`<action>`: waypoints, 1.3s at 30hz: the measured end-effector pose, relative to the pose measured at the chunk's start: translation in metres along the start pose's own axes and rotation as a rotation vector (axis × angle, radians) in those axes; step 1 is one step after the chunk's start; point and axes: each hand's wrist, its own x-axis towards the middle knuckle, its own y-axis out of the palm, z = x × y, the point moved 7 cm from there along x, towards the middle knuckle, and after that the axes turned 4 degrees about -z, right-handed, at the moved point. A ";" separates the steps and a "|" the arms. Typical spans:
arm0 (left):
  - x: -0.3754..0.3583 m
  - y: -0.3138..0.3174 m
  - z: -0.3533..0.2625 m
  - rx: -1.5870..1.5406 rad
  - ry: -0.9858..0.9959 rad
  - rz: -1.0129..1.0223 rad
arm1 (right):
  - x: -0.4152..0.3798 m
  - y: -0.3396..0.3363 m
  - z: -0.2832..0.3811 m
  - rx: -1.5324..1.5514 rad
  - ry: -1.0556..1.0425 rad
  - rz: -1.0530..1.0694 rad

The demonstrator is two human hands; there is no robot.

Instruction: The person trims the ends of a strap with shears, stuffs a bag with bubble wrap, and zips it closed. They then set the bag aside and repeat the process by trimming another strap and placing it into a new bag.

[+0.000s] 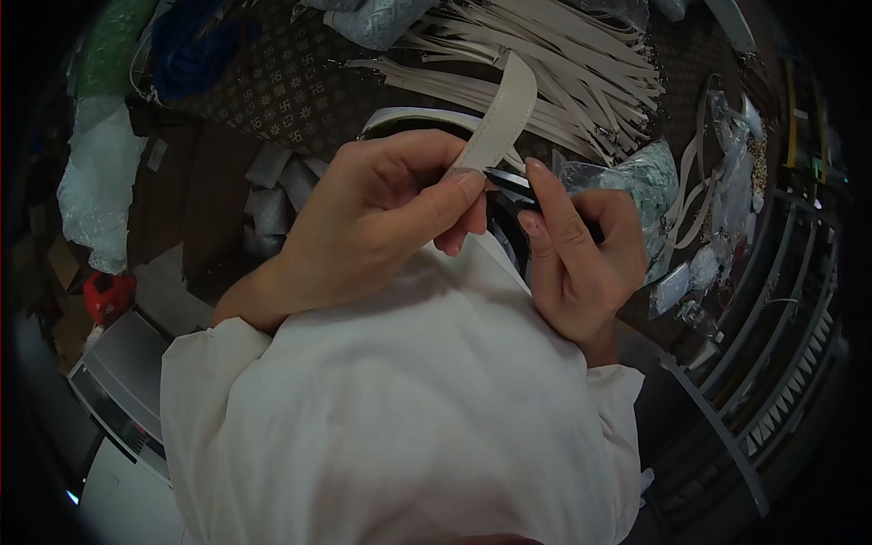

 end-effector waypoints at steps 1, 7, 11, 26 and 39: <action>-0.001 0.001 -0.002 -0.028 -0.045 0.018 | 0.000 0.000 0.000 0.012 0.008 -0.007; -0.003 0.002 0.001 -0.113 -0.104 0.043 | 0.002 -0.001 0.002 0.035 0.023 0.024; -0.003 0.001 0.002 -0.139 -0.109 0.033 | 0.002 0.000 0.002 0.044 0.028 0.021; 0.001 0.000 0.005 -0.073 -0.110 0.006 | 0.000 0.001 0.000 0.026 -0.028 -0.013; 0.003 0.001 0.003 -0.045 -0.015 0.012 | -0.006 0.007 -0.036 0.566 0.388 -0.117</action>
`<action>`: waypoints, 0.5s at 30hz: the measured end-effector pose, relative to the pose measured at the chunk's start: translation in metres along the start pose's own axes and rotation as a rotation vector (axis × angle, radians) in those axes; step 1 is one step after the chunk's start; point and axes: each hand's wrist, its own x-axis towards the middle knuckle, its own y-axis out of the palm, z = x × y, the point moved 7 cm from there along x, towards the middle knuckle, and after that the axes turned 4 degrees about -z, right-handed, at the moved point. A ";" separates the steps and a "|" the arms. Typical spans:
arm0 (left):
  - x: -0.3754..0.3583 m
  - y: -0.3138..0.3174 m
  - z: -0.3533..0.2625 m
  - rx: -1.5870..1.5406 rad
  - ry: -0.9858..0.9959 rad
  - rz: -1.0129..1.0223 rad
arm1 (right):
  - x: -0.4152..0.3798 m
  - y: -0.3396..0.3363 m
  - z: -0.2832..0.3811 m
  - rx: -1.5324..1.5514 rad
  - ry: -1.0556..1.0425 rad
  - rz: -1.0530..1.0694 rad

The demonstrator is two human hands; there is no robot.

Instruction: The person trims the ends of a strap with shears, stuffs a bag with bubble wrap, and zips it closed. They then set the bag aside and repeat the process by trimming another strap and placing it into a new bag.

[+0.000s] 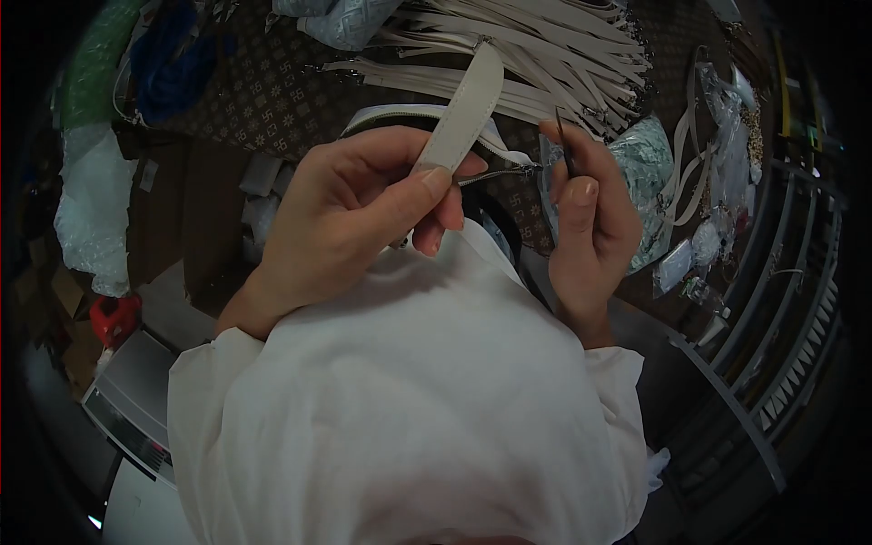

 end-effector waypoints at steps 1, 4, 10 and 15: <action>0.001 0.000 0.000 0.037 0.003 -0.017 | -0.002 0.004 -0.009 0.191 0.128 -0.016; 0.003 0.002 0.002 0.082 -0.012 -0.033 | -0.002 0.027 -0.009 0.487 0.284 0.110; 0.006 0.000 0.007 0.115 -0.064 0.048 | 0.000 0.051 -0.024 0.901 0.621 0.117; 0.003 0.002 0.010 0.080 -0.055 0.071 | 0.002 0.046 -0.027 0.842 0.604 0.097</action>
